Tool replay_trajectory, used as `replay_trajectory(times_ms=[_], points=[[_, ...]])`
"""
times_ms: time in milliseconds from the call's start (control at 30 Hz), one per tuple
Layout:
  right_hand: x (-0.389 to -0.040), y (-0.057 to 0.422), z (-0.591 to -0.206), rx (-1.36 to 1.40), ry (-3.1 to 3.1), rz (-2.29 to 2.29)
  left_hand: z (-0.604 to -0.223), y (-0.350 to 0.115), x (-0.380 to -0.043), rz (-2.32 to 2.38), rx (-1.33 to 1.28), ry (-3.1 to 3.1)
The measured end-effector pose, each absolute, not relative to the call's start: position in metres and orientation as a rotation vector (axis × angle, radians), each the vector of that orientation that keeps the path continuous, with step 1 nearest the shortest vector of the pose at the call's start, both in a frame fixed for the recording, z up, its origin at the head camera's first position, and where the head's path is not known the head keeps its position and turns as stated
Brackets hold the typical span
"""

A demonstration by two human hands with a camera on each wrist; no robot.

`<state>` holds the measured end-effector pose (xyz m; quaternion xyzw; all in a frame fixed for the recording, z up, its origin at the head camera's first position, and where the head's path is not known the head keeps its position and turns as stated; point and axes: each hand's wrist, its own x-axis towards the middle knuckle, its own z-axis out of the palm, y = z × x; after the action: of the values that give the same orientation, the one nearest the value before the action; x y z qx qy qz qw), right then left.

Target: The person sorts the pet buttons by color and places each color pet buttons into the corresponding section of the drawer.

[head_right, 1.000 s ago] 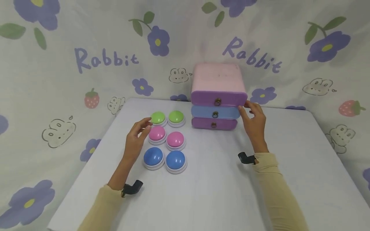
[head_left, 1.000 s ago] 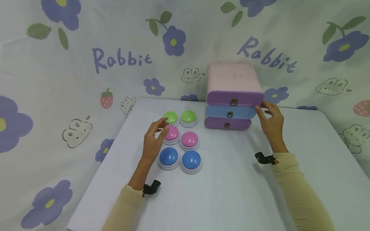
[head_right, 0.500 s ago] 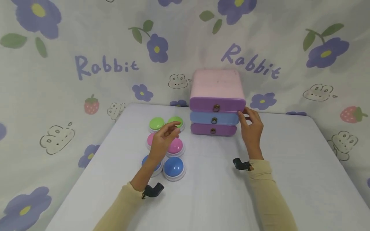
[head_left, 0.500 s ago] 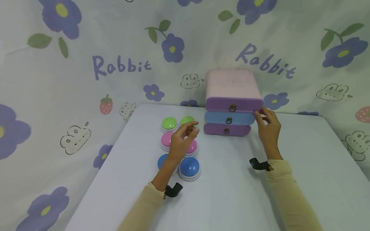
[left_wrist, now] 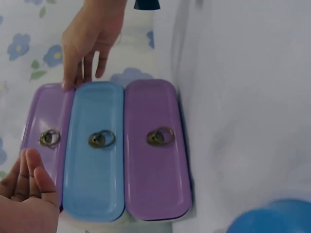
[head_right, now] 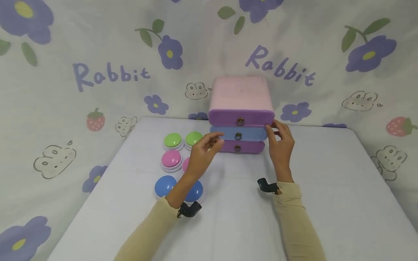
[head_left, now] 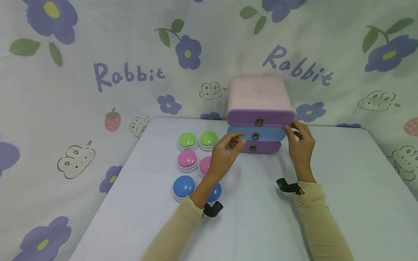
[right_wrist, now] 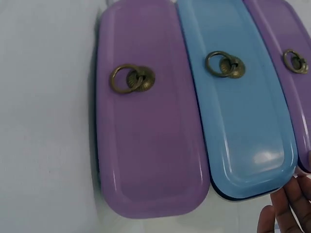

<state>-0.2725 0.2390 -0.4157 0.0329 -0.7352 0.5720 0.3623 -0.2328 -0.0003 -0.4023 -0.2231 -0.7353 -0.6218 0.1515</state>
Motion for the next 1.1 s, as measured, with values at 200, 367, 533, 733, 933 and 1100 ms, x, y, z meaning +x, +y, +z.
replay_trajectory(times_ms=[200,367,533,733,933,1100], points=[[-0.262,0.234,-0.401,0.099,-1.894,1.495,-0.406,0.013,-0.246,-1.815,-0.566,-2.085],[-0.263,0.234,-0.401,0.088,-1.878,1.513,-0.406,0.028,-0.257,-1.853,-0.533,-2.085],[-0.263,0.235,-0.403,0.071,-1.878,1.535,-0.406,0.042,-0.264,-1.829,-0.494,-2.096],[-0.263,0.235,-0.404,0.050,-1.873,1.551,-0.404,0.057,-0.269,-1.726,-0.373,-2.145],[-0.263,0.235,-0.403,0.050,-1.873,1.542,-0.401,0.066,-0.272,-1.710,-0.238,-2.134],[-0.263,0.235,-0.404,0.077,-1.867,1.547,-0.401,0.072,-0.276,-1.884,-0.161,-2.026]])
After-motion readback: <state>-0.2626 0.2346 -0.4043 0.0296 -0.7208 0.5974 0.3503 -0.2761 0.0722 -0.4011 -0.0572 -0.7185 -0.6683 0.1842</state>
